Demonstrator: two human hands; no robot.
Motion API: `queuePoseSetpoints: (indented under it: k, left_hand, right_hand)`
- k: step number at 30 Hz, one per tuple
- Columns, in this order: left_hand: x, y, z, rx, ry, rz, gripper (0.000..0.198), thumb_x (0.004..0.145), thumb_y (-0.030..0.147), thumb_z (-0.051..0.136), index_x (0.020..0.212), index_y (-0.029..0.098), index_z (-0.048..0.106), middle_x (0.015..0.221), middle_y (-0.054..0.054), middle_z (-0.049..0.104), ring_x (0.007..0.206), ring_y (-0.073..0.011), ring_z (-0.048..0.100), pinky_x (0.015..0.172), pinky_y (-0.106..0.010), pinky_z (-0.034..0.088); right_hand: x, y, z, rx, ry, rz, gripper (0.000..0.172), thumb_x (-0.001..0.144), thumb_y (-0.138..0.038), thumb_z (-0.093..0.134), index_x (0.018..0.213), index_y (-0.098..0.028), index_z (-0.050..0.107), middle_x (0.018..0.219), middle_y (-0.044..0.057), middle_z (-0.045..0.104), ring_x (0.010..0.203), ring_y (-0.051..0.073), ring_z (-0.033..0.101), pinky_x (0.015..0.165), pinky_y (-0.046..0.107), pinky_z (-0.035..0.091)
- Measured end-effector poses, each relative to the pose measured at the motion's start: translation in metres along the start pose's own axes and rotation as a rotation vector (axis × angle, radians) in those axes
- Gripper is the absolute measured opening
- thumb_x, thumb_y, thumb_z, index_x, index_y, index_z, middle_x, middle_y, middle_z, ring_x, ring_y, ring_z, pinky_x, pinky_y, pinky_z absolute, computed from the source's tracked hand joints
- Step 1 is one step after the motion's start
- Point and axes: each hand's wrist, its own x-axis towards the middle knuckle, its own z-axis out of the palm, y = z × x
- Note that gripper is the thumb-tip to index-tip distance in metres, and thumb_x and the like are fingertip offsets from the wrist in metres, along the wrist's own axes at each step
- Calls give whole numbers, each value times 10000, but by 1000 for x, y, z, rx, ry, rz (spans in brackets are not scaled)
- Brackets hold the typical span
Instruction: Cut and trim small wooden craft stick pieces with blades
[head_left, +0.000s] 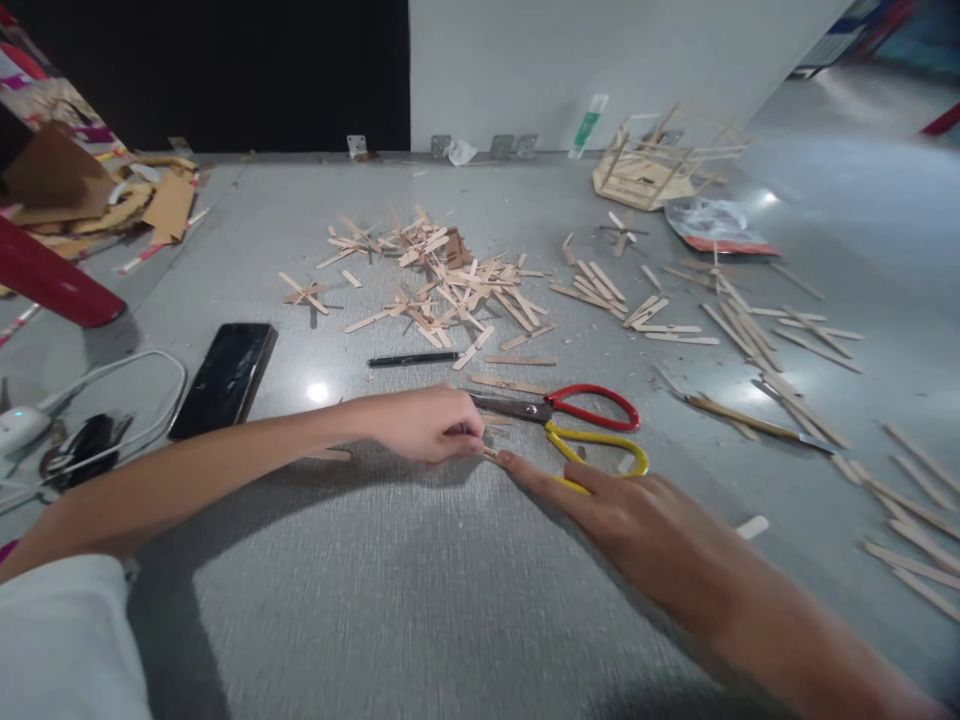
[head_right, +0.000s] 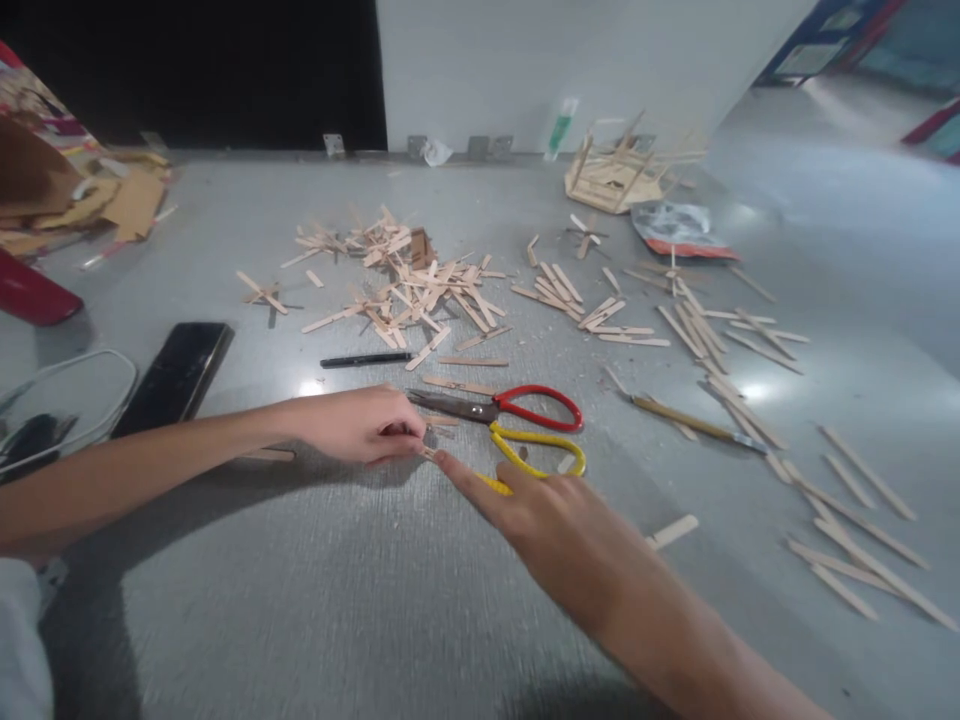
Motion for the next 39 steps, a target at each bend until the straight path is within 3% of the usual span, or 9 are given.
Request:
queuePoseSetpoints:
  k: [3,7,10,14,18,24,30,35,39]
  left_hand:
    - [-1,2,0,-34,-2,-49,363,971,213,476,610,181,460,510,10,584,462,-104,560,548,-221,420]
    - [-2,5,-3,-132,-31,-156,314,986,224,444,687,174,527,509,30,591,369,-85,510,490,-210,409]
    - [-5,15,-4,-79,86,-127,354,994,210,422,659,168,529,489,35,567,394,-81,513,531,-211,409]
    - [-10,35,1,145,311,-30,351,980,144,424,643,167,516,483,60,471,438,-72,415,562,-230,337]
    - [-15,45,6,257,363,-55,348,1024,231,416,702,170,535,506,70,397,452,-84,333,528,-251,276]
    - [-20,51,5,220,460,65,329,1022,213,417,737,160,573,542,59,486,470,-66,387,531,-203,326]
    - [-23,52,22,539,669,123,357,1045,230,401,754,159,596,531,55,473,452,-80,360,478,-231,266]
    - [-24,51,29,732,757,106,415,1081,272,331,766,158,575,539,37,524,446,-90,400,478,-254,284]
    - [-23,53,32,808,836,149,398,1075,232,329,752,164,550,528,46,526,437,-80,402,476,-246,287]
  right_hand:
    - [2,-16,-5,-155,-5,-21,786,751,55,470,1497,-193,470,840,40,709,495,153,633,437,269,482]
    - [2,-34,-2,-102,67,125,626,881,-18,449,1483,-191,476,853,59,720,535,188,664,414,285,465]
    - [4,-31,-3,284,87,389,356,1043,-249,366,1322,-209,584,925,75,744,688,204,717,526,301,528]
    - [8,-20,-15,1021,-207,613,400,1025,-556,361,943,-222,565,728,17,664,576,165,649,502,283,514]
    - [7,-19,-22,1447,-312,697,481,956,-677,409,1139,-236,470,678,-48,596,423,106,522,378,218,405]
    - [3,-21,-31,1310,-145,797,590,879,-647,567,1252,-190,548,600,-68,504,451,91,445,424,219,394]
    - [1,-24,-39,1494,-230,705,633,905,-723,447,1229,-204,612,547,-75,474,343,92,392,319,215,337]
    - [1,-36,-32,948,229,667,378,951,-489,529,1166,-222,689,569,-27,561,450,140,517,489,277,493]
    - [3,-40,-35,1322,24,652,450,993,-571,430,1137,-206,650,569,-53,527,373,108,482,359,221,401]
